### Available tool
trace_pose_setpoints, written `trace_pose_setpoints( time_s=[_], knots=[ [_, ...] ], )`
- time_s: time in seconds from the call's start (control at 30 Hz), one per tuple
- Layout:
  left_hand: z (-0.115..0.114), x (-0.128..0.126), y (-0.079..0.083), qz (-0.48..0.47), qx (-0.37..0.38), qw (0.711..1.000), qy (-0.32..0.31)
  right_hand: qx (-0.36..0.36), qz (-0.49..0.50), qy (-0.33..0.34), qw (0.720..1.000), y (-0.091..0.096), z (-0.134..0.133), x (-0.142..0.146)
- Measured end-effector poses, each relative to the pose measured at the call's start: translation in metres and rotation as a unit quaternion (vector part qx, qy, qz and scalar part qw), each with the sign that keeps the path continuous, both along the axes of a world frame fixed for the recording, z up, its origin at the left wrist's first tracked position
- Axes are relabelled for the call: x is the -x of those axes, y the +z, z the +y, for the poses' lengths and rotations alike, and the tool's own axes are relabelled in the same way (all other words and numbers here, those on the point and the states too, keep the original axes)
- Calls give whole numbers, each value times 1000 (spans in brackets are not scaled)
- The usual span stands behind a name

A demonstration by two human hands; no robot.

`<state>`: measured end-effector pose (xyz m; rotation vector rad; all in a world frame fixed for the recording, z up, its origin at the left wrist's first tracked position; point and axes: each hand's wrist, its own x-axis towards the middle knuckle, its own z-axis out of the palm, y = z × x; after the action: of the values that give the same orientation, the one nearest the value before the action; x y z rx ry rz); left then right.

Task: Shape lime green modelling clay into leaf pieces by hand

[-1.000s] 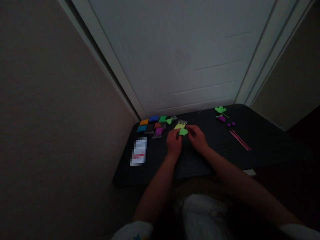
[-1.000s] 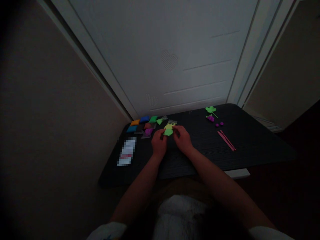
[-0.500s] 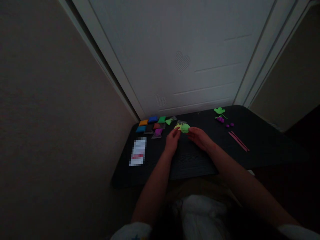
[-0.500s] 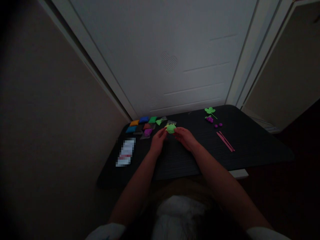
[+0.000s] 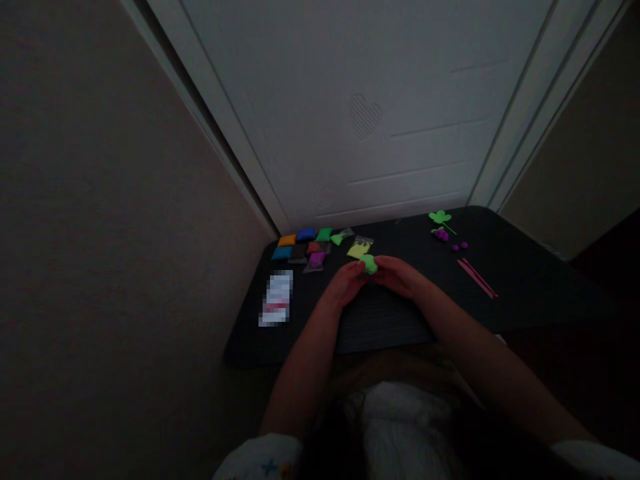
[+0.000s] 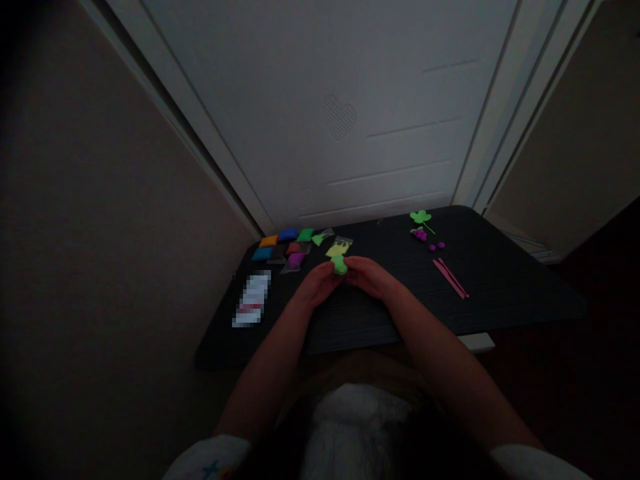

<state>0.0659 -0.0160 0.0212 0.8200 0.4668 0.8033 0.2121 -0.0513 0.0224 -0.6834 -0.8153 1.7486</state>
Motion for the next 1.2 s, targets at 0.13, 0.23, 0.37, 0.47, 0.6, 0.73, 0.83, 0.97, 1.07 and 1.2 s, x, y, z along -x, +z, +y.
trace_pose_setpoints(
  time_s=[0.13, 0.23, 0.37, 0.47, 0.6, 0.73, 0.83, 0.97, 1.07, 1.2],
  knots=[
    [1, 2, 0, -17, 10, 1000, -10, -9, 1, 7, 1000, 2, -2, 0],
    [1, 4, 1, -10, -2, 1000, -5, -9, -11, -1, 1000, 2, -1, 0],
    [2, 4, -1, 6, -11, 1000, 7, 2, -10, -6, 1000, 2, -1, -1],
    [3, 3, -1, 4, -19, 1000, 15, 0, -24, -14, 1000, 1, 0, -1],
    [3, 5, 0, 3, -2, 1000, -9, -16, -50, -24, 998, -3, 2, -2],
    [2, 7, 0, 11, 13, 1000, -11, -29, -68, -9, 997, -4, 2, -2],
    [1, 5, 1, 27, -12, 999, -17, -36, -69, 5, 997, -2, 1, -1],
    [-1, 2, 3, 36, -20, 999, -14, -25, -54, 2, 998, 2, 0, 1],
    [-1, 1, 3, 42, -23, 999, -3, -16, -53, -3, 998, 3, 0, 1],
    [2, 2, 1, 50, -30, 998, 3, -31, -80, -15, 996, -2, 1, 0]
  ],
)
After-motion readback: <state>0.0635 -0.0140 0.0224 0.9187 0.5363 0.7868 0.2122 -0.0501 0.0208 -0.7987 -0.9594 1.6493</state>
